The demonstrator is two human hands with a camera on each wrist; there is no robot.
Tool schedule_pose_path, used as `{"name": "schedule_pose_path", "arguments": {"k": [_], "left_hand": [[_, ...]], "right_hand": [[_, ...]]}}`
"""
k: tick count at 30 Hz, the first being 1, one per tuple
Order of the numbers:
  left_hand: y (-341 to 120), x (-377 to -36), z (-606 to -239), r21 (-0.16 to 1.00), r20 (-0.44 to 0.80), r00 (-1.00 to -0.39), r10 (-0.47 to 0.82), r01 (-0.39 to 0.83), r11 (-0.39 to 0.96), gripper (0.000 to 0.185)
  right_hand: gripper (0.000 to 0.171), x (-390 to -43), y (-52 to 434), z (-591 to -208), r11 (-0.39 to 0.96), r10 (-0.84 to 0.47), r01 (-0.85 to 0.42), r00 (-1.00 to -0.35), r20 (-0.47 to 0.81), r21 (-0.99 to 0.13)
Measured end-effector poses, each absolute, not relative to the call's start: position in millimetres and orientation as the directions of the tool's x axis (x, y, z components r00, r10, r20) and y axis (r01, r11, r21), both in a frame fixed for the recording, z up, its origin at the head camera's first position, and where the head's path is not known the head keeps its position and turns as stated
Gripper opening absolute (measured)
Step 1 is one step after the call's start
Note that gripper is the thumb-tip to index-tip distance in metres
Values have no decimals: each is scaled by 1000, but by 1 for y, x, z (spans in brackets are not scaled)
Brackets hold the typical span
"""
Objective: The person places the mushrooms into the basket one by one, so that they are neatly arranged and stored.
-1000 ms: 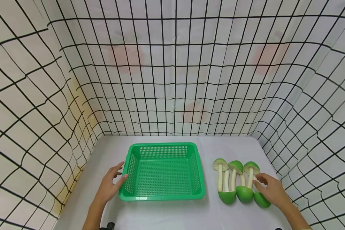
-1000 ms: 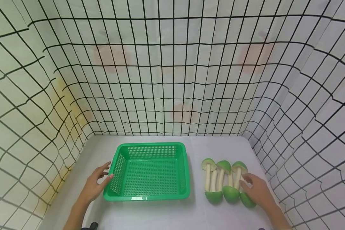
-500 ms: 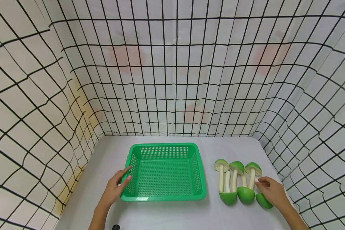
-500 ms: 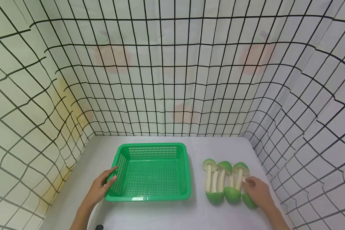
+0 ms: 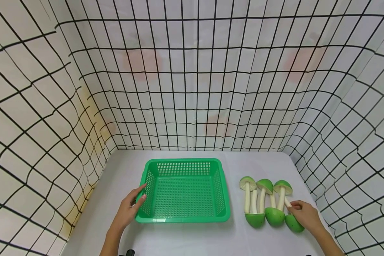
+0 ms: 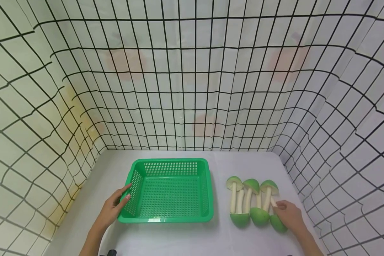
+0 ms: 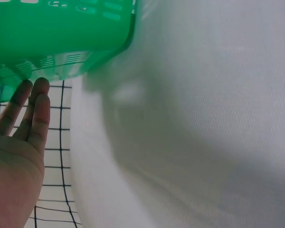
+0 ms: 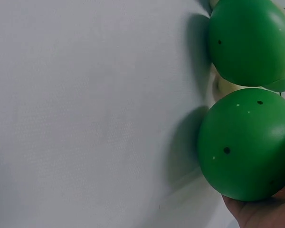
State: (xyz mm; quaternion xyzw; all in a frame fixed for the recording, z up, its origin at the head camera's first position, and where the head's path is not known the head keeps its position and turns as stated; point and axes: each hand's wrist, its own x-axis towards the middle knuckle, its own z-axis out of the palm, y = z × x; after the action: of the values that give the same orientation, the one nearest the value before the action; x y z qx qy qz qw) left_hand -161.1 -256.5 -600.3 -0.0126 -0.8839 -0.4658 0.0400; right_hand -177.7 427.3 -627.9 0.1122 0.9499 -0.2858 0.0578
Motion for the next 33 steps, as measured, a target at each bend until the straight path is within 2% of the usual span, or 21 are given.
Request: {"name": "schedule_pose_path", "arguments": {"k": [13, 22, 33], "left_hand": [[-254, -162, -598, 851, 89, -995, -34, 58, 523, 48], [-252, -165, -598, 893, 85, -994, -72, 44, 448, 45], [-252, -165, -596, 888, 70, -995, -74, 29, 458, 45]], "right_hand": [[52, -172, 428, -621, 803, 177, 260, -963, -202, -536], [49, -167, 424, -607, 796, 200, 255, -967, -158, -549], [48, -160, 416, -594, 785, 267, 279, -958, -103, -553]]}}
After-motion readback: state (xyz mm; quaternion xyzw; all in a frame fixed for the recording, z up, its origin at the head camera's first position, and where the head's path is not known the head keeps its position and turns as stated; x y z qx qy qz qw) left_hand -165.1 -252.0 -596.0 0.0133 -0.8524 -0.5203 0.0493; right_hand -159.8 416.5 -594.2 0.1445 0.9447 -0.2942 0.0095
